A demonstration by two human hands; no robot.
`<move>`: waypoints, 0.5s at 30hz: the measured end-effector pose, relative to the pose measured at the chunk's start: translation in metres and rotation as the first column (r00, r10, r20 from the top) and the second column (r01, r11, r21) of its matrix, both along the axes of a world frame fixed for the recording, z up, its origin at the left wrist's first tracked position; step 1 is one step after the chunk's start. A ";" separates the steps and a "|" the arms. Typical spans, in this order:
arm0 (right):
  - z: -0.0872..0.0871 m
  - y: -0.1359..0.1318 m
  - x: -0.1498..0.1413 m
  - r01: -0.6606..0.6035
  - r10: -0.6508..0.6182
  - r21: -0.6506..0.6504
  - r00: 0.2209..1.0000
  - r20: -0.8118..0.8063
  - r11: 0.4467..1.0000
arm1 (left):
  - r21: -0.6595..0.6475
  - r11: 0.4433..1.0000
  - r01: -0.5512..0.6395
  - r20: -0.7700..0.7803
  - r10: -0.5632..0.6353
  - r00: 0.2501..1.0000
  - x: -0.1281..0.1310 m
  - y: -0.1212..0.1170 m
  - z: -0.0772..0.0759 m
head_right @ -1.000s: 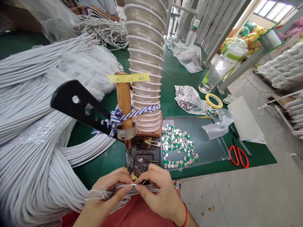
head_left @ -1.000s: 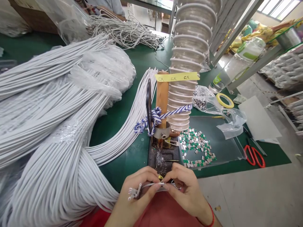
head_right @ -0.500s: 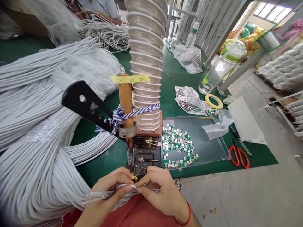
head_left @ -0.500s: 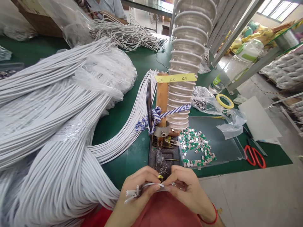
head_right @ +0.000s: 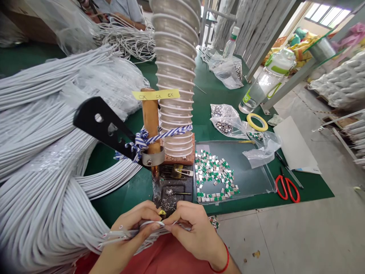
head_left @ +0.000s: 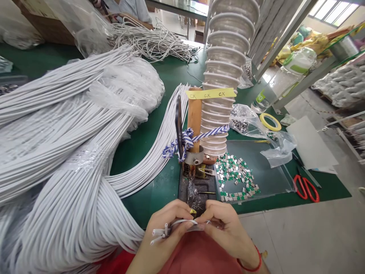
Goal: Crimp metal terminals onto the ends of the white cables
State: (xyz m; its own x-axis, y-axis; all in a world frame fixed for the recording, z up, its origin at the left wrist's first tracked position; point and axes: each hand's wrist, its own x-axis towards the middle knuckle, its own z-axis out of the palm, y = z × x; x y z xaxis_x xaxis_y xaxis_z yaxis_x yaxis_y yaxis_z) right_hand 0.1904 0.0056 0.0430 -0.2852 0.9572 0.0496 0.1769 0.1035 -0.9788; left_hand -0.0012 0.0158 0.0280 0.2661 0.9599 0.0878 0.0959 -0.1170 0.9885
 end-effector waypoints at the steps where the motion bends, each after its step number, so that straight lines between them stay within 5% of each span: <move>1: 0.000 0.000 0.000 -0.002 0.002 -0.005 1.000 0.000 1.000 | -0.003 1.000 0.002 0.000 -0.002 1.000 0.000 0.000 0.000; 15: 0.000 -0.003 -0.008 0.058 -0.063 0.080 0.996 0.061 0.995 | 0.053 0.996 0.068 -0.053 -0.066 0.996 0.001 0.004 0.005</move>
